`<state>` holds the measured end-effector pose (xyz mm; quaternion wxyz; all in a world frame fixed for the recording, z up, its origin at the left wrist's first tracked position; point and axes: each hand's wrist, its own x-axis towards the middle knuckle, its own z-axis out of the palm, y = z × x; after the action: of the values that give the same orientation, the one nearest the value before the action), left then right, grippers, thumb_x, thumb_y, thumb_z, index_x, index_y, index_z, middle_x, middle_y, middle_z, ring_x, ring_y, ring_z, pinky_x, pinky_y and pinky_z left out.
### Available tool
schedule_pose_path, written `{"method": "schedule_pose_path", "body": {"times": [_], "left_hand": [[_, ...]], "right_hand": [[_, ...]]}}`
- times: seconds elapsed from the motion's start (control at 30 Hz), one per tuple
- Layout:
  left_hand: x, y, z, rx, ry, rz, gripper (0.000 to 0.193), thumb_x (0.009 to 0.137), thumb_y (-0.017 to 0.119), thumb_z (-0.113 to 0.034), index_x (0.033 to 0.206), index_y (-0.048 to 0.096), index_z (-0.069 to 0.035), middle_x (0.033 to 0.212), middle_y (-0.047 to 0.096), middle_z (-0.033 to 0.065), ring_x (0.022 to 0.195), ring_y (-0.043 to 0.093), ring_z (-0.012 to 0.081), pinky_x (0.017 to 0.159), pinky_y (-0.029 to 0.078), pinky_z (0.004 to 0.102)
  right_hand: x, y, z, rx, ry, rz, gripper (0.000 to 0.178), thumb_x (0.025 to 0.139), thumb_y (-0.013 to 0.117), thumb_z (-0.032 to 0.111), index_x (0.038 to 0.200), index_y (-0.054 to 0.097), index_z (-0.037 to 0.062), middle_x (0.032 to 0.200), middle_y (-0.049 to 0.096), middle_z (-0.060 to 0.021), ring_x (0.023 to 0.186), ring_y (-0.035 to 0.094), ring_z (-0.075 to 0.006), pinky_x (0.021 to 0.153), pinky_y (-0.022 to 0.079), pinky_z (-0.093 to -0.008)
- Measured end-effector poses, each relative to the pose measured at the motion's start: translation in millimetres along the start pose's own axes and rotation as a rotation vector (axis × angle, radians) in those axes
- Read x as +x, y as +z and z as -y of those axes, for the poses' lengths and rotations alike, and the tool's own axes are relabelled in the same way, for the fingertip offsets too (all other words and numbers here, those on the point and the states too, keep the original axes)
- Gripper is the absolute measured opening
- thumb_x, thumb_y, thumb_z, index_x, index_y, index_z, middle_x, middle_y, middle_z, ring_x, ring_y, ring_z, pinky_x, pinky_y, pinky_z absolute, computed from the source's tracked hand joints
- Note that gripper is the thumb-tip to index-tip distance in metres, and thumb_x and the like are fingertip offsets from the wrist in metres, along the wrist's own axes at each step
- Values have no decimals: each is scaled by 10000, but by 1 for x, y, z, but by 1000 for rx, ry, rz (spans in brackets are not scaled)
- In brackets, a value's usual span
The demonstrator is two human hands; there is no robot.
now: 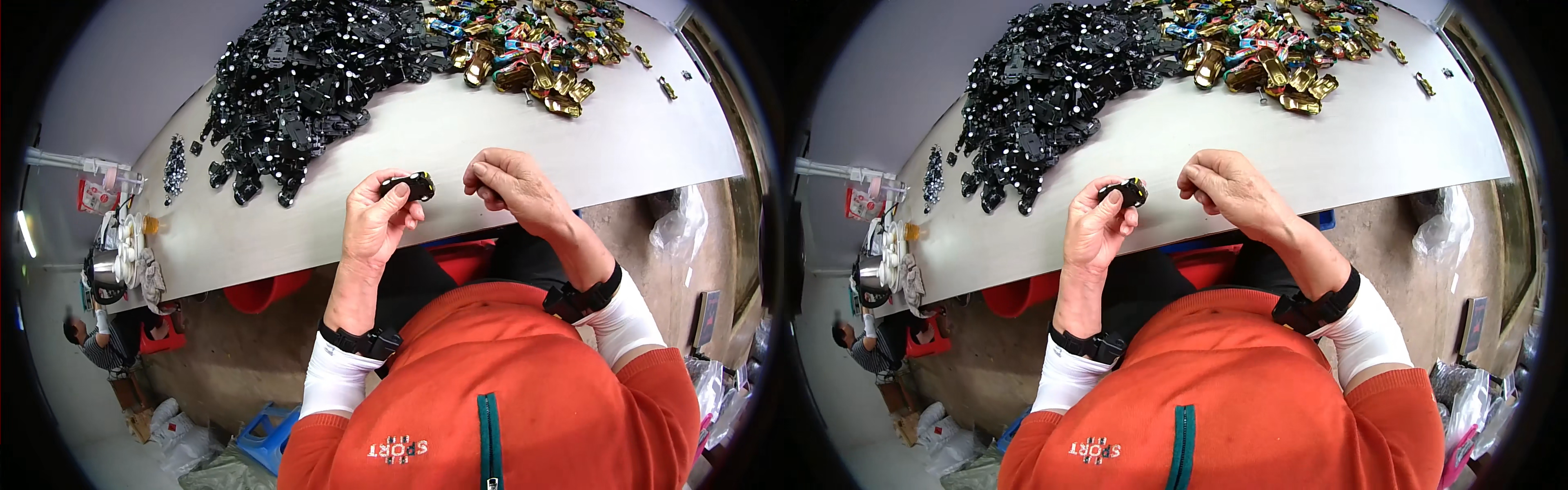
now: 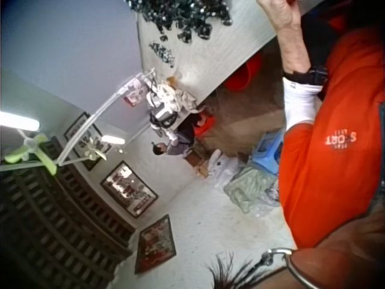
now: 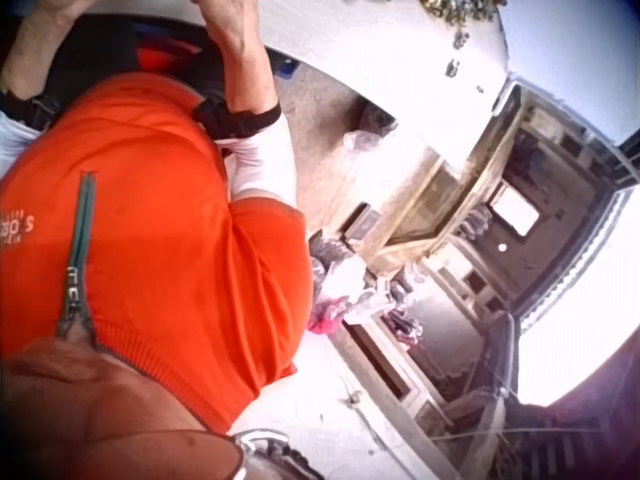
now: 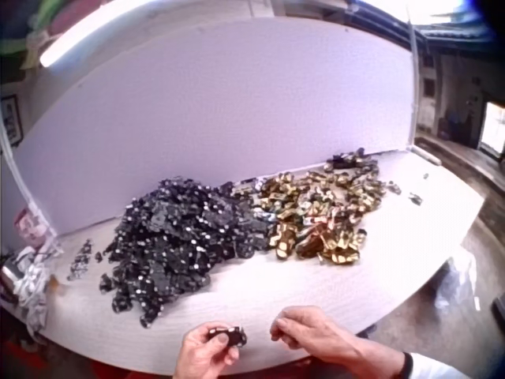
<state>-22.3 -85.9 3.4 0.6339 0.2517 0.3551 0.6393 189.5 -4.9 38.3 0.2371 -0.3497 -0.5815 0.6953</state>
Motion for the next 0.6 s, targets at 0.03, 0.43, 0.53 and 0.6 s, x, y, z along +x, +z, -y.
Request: {"method": "schedule_pose_path", "body": {"times": [0.03,0.43,0.53,0.6], "left_hand": [[2,1,1,-13,-17,9,199,861,624,-63,1047,571,-14,882,633,148,587,572,174,480,443,234],[11,1,13,-70,-35,-33,213,875,608,-66,1063,541,7,876,599,132,624,542,157,496,435,212],[11,2,16,-114,-38,-60,206,892,582,-73,1070,538,22,883,600,150,614,520,139,491,428,193],[14,-4,15,-236,-98,0,199,881,597,-66,1047,536,25,875,608,160,597,530,149,482,433,201]], "right_hand": [[0,2,-1,42,-34,18,244,952,484,197,861,604,6,749,585,-23,626,498,-63,566,440,-212],[8,4,-19,-7,-171,-12,207,919,536,188,950,656,23,761,600,-13,587,492,-49,503,412,-186],[7,9,-8,31,-100,46,184,908,544,134,973,647,-5,776,622,-28,604,543,-52,500,434,-188],[6,11,-2,44,-5,36,177,902,545,104,988,636,-21,770,631,-40,622,567,-56,503,446,-188]]}}
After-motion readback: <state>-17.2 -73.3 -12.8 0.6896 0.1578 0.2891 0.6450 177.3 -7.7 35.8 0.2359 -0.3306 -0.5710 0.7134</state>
